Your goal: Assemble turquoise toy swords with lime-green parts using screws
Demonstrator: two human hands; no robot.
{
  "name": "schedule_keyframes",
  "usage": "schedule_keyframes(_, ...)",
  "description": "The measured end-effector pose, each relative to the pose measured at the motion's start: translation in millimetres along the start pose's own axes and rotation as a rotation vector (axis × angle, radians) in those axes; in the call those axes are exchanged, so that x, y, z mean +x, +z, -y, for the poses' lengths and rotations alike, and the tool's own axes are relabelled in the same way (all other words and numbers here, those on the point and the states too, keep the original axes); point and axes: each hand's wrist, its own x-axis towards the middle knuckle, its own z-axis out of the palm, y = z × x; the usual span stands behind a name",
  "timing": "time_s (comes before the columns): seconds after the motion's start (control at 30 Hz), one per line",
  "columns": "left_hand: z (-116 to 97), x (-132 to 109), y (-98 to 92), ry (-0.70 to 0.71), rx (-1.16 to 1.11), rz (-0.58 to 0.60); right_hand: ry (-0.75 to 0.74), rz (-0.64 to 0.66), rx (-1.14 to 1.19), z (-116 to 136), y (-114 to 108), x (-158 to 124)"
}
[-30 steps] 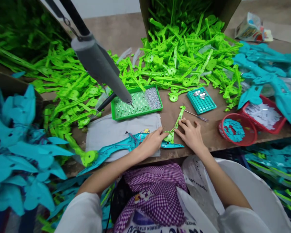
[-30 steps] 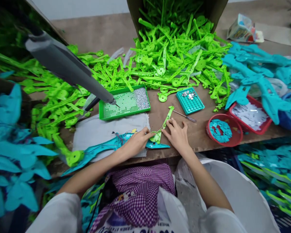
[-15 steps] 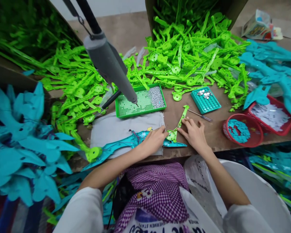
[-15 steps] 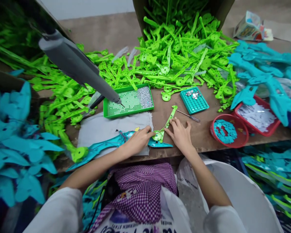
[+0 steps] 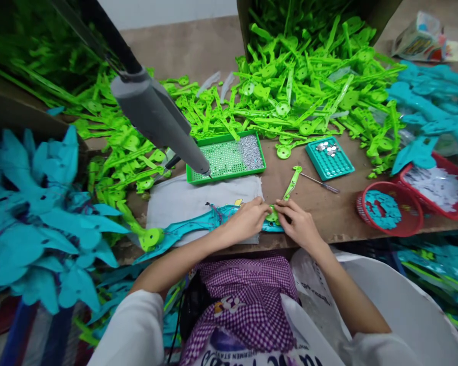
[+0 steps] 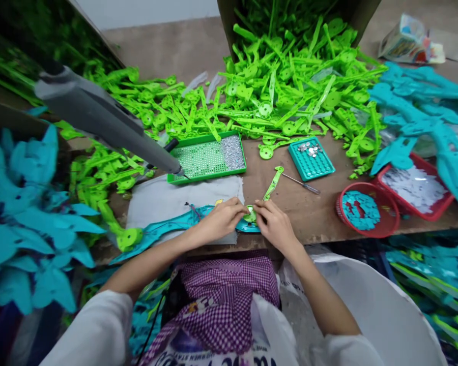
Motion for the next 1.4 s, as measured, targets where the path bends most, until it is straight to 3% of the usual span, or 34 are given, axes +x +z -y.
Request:
schedule_keyframes(0.33,7,-9,12.4,-0.045,0.049,0.013,-0.066,0.060,-0.096,2,-5,-4)
schedule_keyframes(0.5,9,-10,1.9,-0.036,0.069,0.031,-0.220,0.086,-0.139,-8,-5,-8)
schedule_keyframes(0.7,28,-24,-17.0,-0.049,0.036,-0.029,-0.260,0.131,-0.224,-7,-9,-4)
schedule_keyframes(0.9,36,-21,-26.8,-0.008,0.056,0.084,-0.307,0.190,-0.327,-7,-10,-4)
schedule_keyframes(1.2,46,-6,-42.9,0.170,0.000,0.229,-0.307,0.290,-0.452,4,-16,-3)
schedule_keyframes(1.4,42,-5,-45.8,0.176,0.053,0.251,-0.313,0.357,-0.502,11,-18,-2)
